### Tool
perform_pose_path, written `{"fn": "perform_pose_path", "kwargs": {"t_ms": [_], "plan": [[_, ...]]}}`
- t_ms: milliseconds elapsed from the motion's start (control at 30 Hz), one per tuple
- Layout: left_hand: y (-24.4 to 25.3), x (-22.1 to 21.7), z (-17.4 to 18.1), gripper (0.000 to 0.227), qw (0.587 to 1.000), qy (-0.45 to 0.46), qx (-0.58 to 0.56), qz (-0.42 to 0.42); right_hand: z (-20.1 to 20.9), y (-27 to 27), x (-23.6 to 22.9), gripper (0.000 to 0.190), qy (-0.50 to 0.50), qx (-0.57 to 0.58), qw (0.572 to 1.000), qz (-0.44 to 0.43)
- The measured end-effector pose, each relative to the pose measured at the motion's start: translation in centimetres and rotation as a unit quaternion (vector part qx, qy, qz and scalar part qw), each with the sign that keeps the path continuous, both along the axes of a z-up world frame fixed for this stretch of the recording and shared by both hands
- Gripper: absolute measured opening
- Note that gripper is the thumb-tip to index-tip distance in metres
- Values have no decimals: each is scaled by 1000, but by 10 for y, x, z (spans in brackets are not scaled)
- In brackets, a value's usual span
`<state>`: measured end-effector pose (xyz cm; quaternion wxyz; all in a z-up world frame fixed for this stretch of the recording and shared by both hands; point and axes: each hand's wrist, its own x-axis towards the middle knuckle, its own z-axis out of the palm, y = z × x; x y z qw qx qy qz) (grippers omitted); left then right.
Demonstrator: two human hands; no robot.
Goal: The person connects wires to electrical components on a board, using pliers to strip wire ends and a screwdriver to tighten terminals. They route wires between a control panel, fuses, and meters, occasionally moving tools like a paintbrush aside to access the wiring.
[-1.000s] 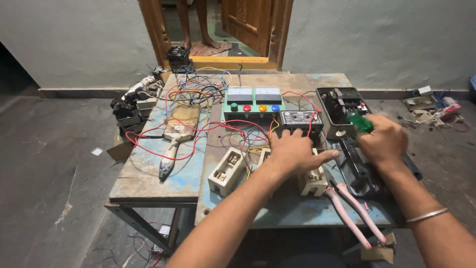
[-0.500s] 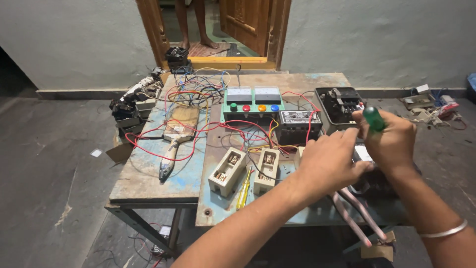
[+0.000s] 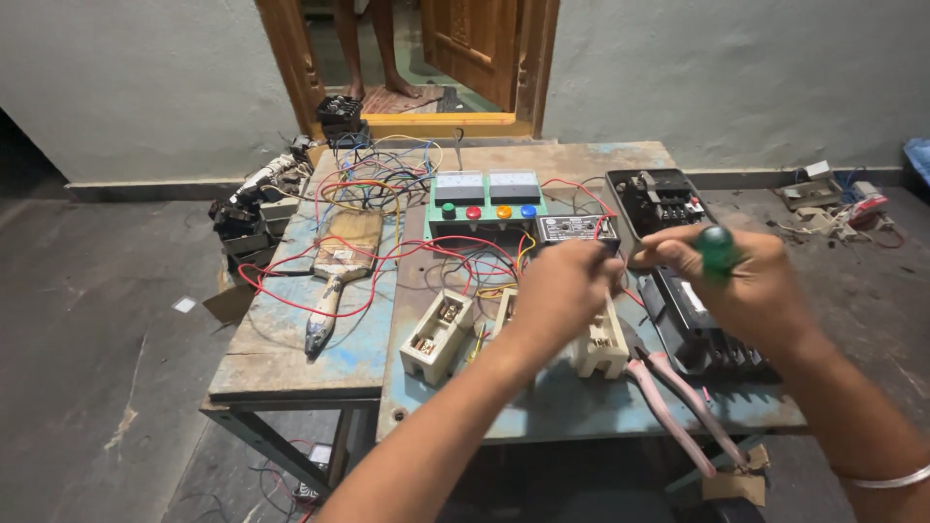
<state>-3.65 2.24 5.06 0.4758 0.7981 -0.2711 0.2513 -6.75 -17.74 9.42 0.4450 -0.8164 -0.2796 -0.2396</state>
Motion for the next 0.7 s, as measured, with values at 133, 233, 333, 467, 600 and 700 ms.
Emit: {"fn": "perform_pose_path", "kwargs": {"t_ms": [133, 233, 333, 467, 600, 700], "plan": [[34, 13, -10, 35, 993, 98, -47, 40, 12, -9, -1, 30, 0, 73, 993, -92], [47, 20, -20, 36, 985, 137, -98, 32, 18, -15, -1, 40, 15, 223, 974, -31], [51, 25, -24, 39, 970, 188, -152, 16, 14, -15, 3, 45, 27, 326, 944, 32], [57, 23, -17, 40, 958, 232, -166, -17, -5, -14, 14, 49, 45, 373, 924, 72], [70, 15, 6, 43, 957, 268, -104, -43, -33, -7, 21, 52, 50, 378, 917, 121], [90, 1, 18, 47, 981, 167, -101, -6, -50, 1, 28, 53, 69, 353, 922, 142]]}}
